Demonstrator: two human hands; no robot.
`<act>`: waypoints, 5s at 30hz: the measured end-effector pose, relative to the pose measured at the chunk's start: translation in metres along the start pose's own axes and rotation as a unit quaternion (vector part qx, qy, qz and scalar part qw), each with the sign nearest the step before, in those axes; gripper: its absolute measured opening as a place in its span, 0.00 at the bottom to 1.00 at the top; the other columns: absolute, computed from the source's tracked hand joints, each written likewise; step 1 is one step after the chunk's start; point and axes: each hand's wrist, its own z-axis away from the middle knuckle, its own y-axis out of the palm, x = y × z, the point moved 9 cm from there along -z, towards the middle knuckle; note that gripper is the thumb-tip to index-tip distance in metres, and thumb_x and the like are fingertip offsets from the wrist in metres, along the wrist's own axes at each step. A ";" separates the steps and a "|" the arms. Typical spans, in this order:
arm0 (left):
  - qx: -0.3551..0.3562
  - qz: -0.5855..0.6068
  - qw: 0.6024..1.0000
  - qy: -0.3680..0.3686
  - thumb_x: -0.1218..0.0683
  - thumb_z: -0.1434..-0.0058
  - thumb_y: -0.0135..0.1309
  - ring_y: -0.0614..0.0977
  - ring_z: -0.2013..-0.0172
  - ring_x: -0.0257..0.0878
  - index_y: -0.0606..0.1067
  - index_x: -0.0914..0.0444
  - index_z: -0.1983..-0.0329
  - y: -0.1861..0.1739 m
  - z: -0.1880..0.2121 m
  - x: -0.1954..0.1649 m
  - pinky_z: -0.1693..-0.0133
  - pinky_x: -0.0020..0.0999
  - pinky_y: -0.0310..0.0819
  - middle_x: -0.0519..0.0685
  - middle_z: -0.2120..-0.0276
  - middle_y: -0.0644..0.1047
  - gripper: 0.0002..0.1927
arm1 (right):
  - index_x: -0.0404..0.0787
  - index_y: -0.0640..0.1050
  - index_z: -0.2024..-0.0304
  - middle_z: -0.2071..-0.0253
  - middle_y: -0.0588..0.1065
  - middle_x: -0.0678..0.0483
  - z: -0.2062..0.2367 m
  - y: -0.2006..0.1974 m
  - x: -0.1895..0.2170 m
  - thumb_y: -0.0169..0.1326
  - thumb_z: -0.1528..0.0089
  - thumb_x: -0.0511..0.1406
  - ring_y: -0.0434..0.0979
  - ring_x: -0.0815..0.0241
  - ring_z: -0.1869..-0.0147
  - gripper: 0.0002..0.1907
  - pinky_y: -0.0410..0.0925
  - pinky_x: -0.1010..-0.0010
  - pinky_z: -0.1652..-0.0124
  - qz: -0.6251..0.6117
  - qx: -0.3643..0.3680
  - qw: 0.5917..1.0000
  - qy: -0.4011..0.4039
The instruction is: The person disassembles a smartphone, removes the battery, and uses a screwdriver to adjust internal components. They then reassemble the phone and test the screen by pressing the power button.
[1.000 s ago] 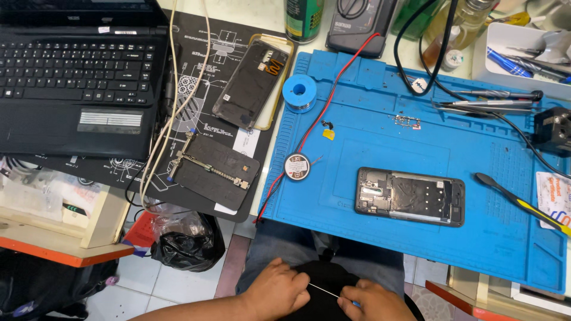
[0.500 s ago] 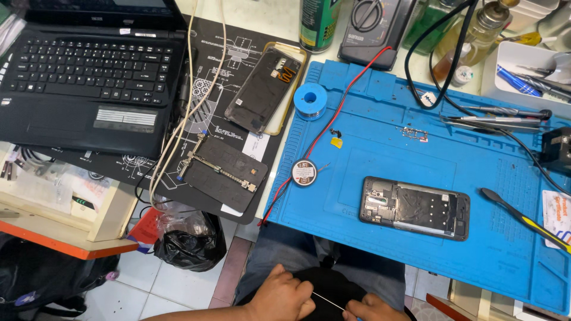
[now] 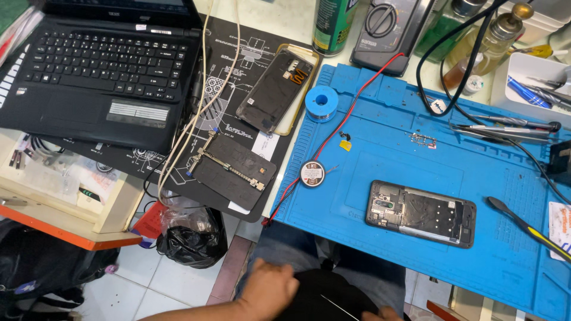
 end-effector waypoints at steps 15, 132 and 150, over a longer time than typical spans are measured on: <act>-0.125 0.218 0.899 -0.360 0.54 0.40 0.56 0.87 0.71 0.52 0.82 0.62 0.61 -0.067 0.026 0.101 0.65 0.43 0.80 0.56 0.73 0.84 0.09 | 0.62 0.85 0.58 0.68 0.82 0.58 0.017 0.016 -0.055 0.56 0.39 0.55 0.86 0.64 0.56 0.15 0.76 0.71 0.50 -0.056 0.240 0.940 0.235; -0.014 0.043 0.970 0.240 0.51 0.50 0.68 0.71 0.43 0.59 0.81 0.64 0.57 -0.126 -0.201 -0.212 0.43 0.51 0.65 0.59 0.48 0.74 0.19 | 0.48 0.60 0.25 0.50 0.77 0.51 0.132 -0.158 -0.101 0.50 0.39 0.32 0.79 0.63 0.61 0.38 0.74 0.71 0.60 -0.525 -0.187 0.777 0.293; 0.101 -0.054 0.902 0.417 0.34 0.49 0.61 0.66 0.42 0.71 0.76 0.46 0.39 -0.055 -0.180 -0.262 0.38 0.69 0.53 0.65 0.44 0.70 0.34 | 0.35 0.77 0.51 0.71 0.78 0.53 0.121 -0.112 -0.078 0.55 0.38 0.36 0.78 0.66 0.72 0.15 0.71 0.73 0.74 -0.569 -0.219 0.704 0.365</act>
